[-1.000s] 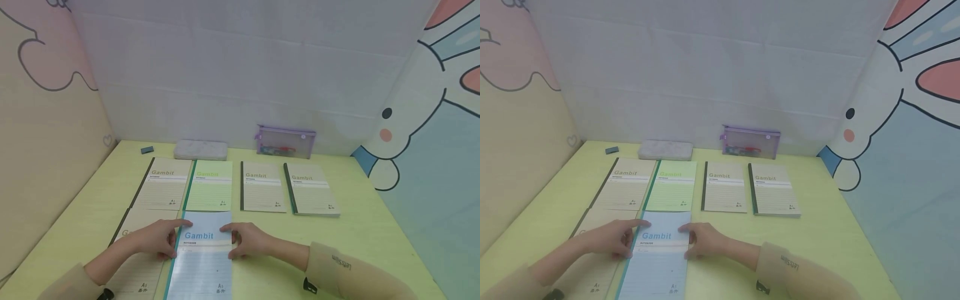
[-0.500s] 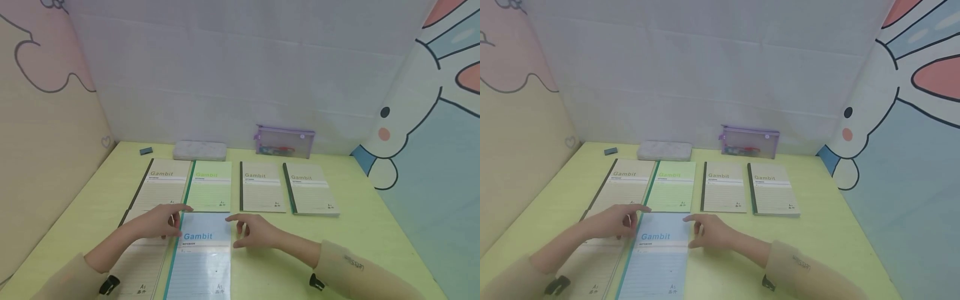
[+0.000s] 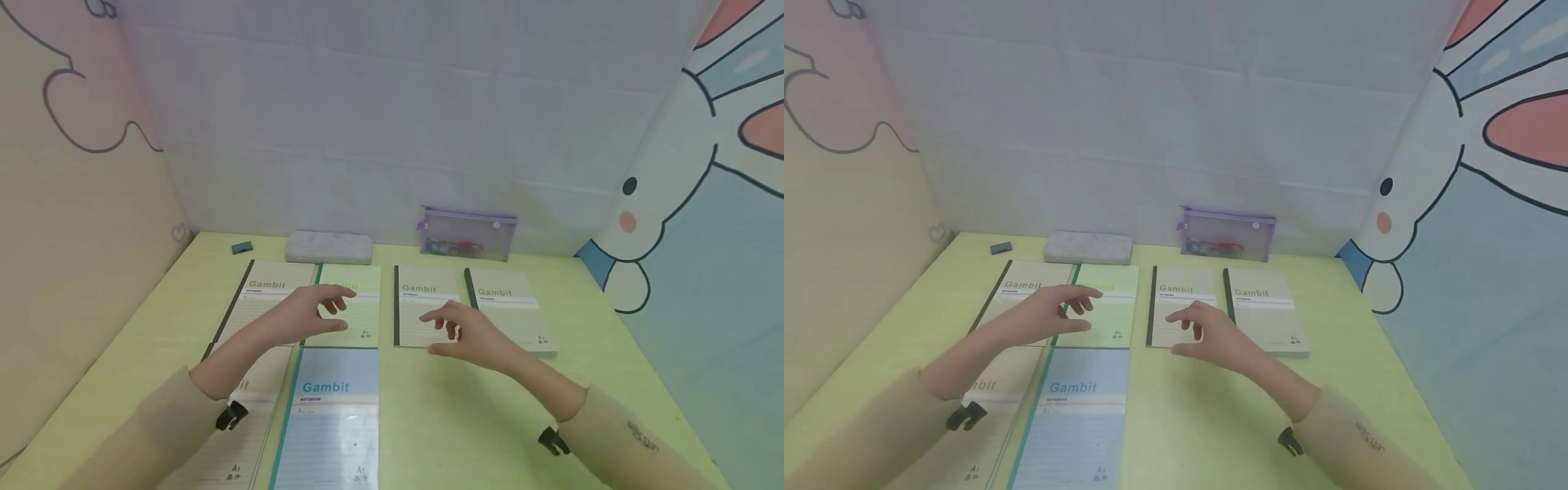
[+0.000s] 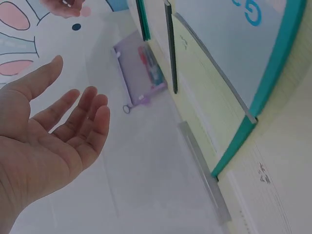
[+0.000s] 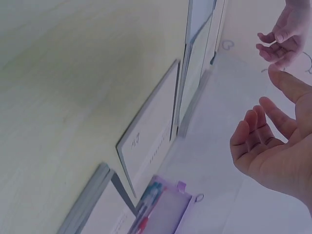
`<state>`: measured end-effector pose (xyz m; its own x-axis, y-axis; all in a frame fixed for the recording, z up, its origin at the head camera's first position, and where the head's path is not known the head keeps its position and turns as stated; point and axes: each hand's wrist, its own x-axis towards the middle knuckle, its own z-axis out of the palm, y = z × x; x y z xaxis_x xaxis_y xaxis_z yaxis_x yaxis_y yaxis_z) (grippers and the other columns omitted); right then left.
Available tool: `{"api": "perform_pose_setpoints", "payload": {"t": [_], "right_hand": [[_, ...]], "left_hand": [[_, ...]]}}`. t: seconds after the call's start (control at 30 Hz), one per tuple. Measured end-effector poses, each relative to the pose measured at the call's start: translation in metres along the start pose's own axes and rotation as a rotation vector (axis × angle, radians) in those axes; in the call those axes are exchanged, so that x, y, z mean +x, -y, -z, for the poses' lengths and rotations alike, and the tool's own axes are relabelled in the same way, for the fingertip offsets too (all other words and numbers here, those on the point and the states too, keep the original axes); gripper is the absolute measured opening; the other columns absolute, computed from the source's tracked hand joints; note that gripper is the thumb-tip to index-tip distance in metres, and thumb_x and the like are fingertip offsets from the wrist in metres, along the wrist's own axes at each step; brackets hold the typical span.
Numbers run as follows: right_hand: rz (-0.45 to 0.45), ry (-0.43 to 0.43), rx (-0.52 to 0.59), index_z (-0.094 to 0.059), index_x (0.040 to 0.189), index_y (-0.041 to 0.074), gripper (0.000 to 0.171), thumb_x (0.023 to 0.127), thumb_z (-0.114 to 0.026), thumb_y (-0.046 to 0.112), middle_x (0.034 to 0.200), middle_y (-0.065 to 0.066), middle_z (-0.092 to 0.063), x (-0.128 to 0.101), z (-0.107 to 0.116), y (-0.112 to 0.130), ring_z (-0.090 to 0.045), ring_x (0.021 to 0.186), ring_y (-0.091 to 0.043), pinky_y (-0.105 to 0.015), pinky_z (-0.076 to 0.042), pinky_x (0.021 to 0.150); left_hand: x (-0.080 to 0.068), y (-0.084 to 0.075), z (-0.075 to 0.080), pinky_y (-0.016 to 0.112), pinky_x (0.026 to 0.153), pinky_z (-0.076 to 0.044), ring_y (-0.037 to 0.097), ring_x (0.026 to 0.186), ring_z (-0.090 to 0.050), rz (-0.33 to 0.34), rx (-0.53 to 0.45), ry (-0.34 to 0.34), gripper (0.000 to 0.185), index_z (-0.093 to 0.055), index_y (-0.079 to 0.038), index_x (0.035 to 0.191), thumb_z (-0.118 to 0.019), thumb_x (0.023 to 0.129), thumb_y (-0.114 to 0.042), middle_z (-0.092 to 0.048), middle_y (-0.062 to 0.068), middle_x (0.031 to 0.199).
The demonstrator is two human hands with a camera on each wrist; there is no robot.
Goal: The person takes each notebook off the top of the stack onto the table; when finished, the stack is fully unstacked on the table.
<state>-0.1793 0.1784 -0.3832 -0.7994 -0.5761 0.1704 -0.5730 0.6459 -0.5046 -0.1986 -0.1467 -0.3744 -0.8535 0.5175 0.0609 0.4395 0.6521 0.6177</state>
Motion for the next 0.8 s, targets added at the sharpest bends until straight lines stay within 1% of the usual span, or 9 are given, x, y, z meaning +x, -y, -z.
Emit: {"api": "perform_pose_setpoints", "payload": {"t": [0.1, 0.2, 0.3, 0.4, 0.6, 0.7, 0.8], "right_hand": [[-0.006, -0.045, -0.04, -0.064, 0.118, 0.017, 0.041, 0.079, -0.077, 0.026, 0.092, 0.007, -0.055, -0.007, 0.018, -0.009, -0.052, 0.075, -0.02, -0.025, -0.047, 0.064], [-0.002, -0.101, -0.091, -0.066, 0.115, 0.016, 0.039, 0.079, -0.077, 0.024, 0.09, 0.007, -0.056, -0.015, 0.034, -0.02, -0.05, 0.075, -0.016, -0.026, -0.046, 0.063], [0.016, -0.161, -0.13, -0.067, 0.113, 0.016, 0.036, 0.079, -0.077, 0.022, 0.092, 0.007, -0.059, -0.023, 0.049, -0.034, -0.05, 0.077, -0.012, -0.028, -0.048, 0.065], [0.001, -0.21, -0.157, -0.068, 0.111, 0.016, 0.032, 0.081, -0.076, 0.022, 0.097, 0.004, -0.063, -0.029, 0.063, -0.049, -0.052, 0.081, -0.011, -0.031, -0.05, 0.067], [-0.088, -0.261, -0.203, -0.068, 0.11, 0.014, 0.029, 0.083, -0.073, 0.023, 0.101, -0.003, -0.066, -0.04, 0.084, -0.083, -0.054, 0.086, -0.015, -0.032, -0.05, 0.071], [-0.123, -0.289, -0.206, -0.067, 0.111, 0.01, 0.03, 0.084, -0.072, 0.022, 0.101, -0.006, -0.065, -0.045, 0.091, -0.103, -0.055, 0.089, -0.021, -0.037, -0.051, 0.072], [-0.168, -0.302, -0.189, -0.066, 0.112, 0.007, 0.031, 0.085, -0.071, 0.022, 0.102, -0.008, -0.065, -0.047, 0.095, -0.122, -0.056, 0.09, -0.026, -0.041, -0.051, 0.073]], "left_hand": [[0.01, -0.012, -0.006, 0.035, 0.088, -0.049, 0.017, 0.107, -0.056, -0.017, -0.015, -0.024, 0.053, -0.052, -0.019, 0.134, -0.071, 0.085, -0.027, -0.061, -0.003, 0.114], [0.021, -0.023, -0.013, 0.038, 0.093, -0.048, 0.019, 0.112, -0.054, -0.033, -0.043, -0.043, 0.054, -0.05, -0.018, 0.136, -0.07, 0.086, -0.03, -0.06, -0.002, 0.119], [0.033, -0.034, -0.021, 0.039, 0.095, -0.047, 0.02, 0.115, -0.052, -0.048, -0.084, -0.056, 0.055, -0.05, -0.017, 0.136, -0.069, 0.086, -0.03, -0.059, -0.001, 0.122], [0.046, -0.041, -0.03, 0.039, 0.095, -0.047, 0.02, 0.117, -0.051, -0.056, -0.124, -0.055, 0.055, -0.05, -0.018, 0.136, -0.07, 0.086, -0.03, -0.059, -0.001, 0.123], [0.074, -0.054, -0.052, 0.039, 0.094, -0.047, 0.022, 0.119, -0.05, -0.102, -0.138, -0.017, 0.056, -0.05, -0.016, 0.136, -0.069, 0.086, -0.032, -0.058, 0.003, 0.127], [0.089, -0.059, -0.062, 0.038, 0.095, -0.046, 0.021, 0.121, -0.05, -0.128, -0.136, -0.011, 0.058, -0.049, -0.016, 0.137, -0.069, 0.086, -0.033, -0.056, 0.004, 0.13], [0.103, -0.062, -0.074, 0.039, 0.099, -0.044, 0.023, 0.123, -0.048, -0.123, -0.161, -0.008, 0.06, -0.045, -0.017, 0.14, -0.069, 0.086, -0.032, -0.054, 0.004, 0.132]]}}
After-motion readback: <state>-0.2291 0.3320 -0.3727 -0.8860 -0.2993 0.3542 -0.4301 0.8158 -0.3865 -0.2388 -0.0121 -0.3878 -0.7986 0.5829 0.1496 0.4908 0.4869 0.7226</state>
